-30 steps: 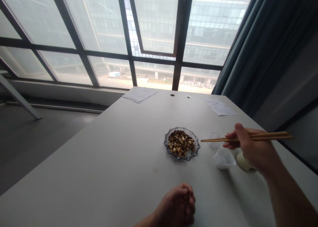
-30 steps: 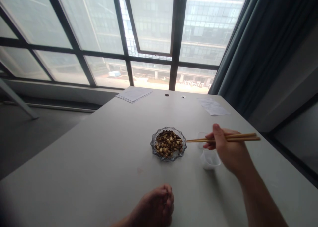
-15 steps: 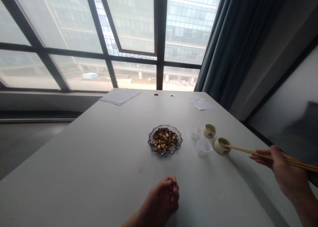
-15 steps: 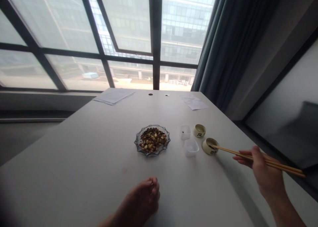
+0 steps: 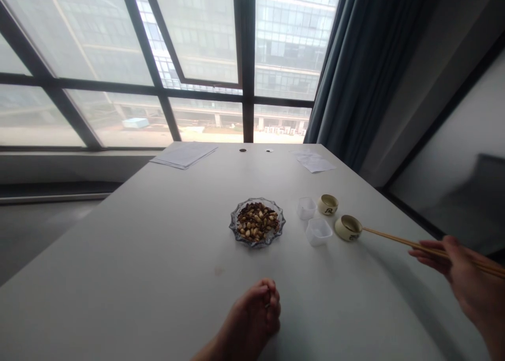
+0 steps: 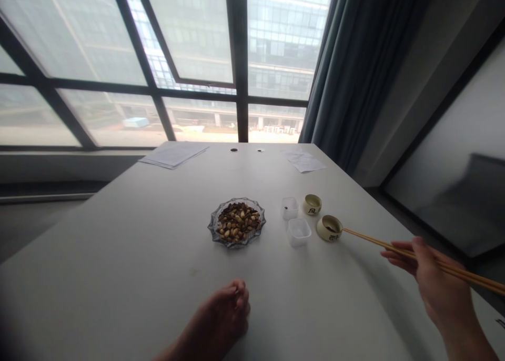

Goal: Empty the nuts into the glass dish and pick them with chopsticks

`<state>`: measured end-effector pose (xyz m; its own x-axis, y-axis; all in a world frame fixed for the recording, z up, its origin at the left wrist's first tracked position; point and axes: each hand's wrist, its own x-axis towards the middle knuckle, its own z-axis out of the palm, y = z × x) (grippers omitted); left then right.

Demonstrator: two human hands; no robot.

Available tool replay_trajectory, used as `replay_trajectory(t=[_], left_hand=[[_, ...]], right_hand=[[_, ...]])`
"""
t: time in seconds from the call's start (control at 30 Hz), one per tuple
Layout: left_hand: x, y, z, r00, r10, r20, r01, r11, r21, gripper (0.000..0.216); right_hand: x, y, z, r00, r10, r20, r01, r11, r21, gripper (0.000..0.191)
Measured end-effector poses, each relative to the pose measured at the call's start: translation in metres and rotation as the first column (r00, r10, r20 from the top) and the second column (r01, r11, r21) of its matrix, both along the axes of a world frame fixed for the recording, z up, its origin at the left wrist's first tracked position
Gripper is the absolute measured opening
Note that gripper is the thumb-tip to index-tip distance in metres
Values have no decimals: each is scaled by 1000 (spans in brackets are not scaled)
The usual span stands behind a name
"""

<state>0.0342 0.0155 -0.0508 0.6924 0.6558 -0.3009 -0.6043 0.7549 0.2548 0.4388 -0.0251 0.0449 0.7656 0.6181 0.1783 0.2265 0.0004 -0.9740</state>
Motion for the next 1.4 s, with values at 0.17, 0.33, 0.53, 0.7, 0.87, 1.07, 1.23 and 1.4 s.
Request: replay_trajectory(t=[0.17, 0.33, 0.53, 0.7, 0.87, 1.07, 1.23, 1.4], left_hand=[[1, -1, 5, 1000, 22, -17, -22, 1000, -4, 13], [1, -2, 6, 1000, 0, -6, 0, 1000, -31, 15], [2, -1, 3, 1000, 4, -8, -4, 1000, 9, 15], [3, -1, 0, 1000, -8, -8, 8, 1000, -11, 14], [1, 3, -6, 997, -77, 15, 77, 997, -9, 14], [1, 2, -9, 997, -73, 16, 72, 997, 25, 14], [2, 0, -8, 999, -46, 27, 45, 999, 9, 11], [1, 1, -9, 997, -56, 52, 56, 998, -1, 11]], right_hand=[[-21, 2, 17, 994, 79, 76, -81, 996, 22, 24], [-73, 31, 45, 964, 237, 123, -244, 969, 45, 30], [-152, 79, 64, 757, 643, 116, -621, 764, -175, 40], [-202, 110, 58, 477, 771, 421, -615, 635, -467, 42], [-224, 124, 55, 363, 850, 381, -658, 523, -542, 45], [-211, 131, 64, 466, 814, 347, -628, 581, -518, 44], [-203, 136, 62, 411, 861, 298, -654, 507, -562, 42], [-202, 140, 52, 385, 883, 270, -669, 468, -577, 38]])
